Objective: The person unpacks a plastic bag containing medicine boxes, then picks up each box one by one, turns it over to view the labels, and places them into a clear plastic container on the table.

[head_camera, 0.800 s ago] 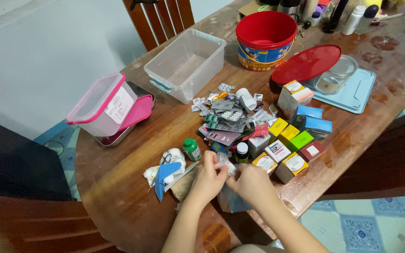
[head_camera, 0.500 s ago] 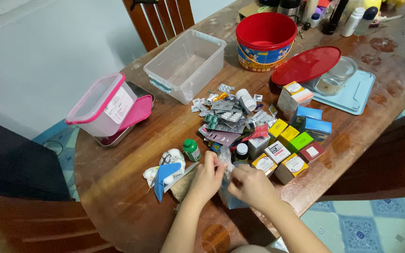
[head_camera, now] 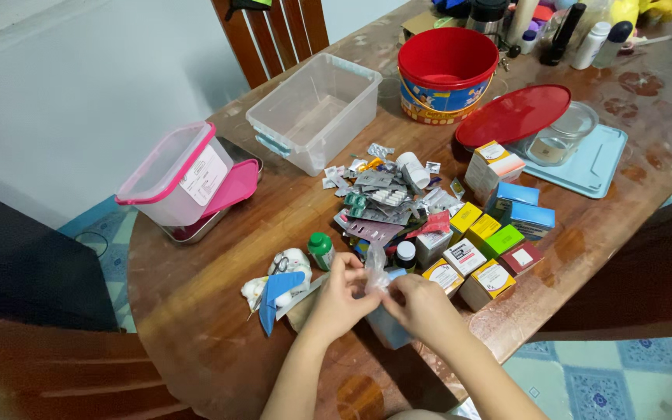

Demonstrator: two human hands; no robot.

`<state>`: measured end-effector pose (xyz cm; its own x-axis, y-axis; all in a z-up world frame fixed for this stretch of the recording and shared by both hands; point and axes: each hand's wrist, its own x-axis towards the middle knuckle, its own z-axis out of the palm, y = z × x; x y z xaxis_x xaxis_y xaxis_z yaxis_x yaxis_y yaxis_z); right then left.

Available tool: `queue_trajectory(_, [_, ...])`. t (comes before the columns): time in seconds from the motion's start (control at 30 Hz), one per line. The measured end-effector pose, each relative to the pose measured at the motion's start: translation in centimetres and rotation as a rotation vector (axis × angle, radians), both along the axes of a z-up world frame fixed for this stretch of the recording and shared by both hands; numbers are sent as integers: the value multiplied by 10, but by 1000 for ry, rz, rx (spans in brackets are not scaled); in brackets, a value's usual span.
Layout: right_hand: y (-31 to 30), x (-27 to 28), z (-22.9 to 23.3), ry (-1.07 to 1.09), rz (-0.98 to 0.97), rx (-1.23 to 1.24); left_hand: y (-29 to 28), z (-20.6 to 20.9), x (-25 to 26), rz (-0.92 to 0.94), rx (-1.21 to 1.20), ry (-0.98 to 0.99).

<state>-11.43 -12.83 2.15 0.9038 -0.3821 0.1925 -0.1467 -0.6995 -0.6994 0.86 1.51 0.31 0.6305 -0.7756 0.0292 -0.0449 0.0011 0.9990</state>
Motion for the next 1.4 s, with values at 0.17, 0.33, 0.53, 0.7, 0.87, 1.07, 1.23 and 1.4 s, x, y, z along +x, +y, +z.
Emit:
queue_trajectory(0.17, [-4,-6,5,-19,59,14,1,4,-3,26,100,-71])
queue_trajectory(0.33, [-8,-7,7,3,87,47,-3,3,-6,116,143,-385])
queue_trajectory(0.53, [-12,-7,4,-6,120,174,-12,-11,1,101,322,-492])
queue_trajectory(0.7, [-8,-8,11,104,-7,318,-12,-17,11,-25,-280,193])
queue_trajectory(0.87, [-1,-16,21,-146,5,81,-10,-9,6,68,-180,201])
queue_trajectory(1.07, [1,-18,6,-99,26,-99,-15,-4,-8,84,-165,134])
queue_trajectory(1.23, [-5,-17,1,-154,21,-194,-19,23,-42,377,214,-244])
queue_trajectory(1.4, [-15,-16,-6,-203,48,-144,-27,29,-73,609,349,-217])
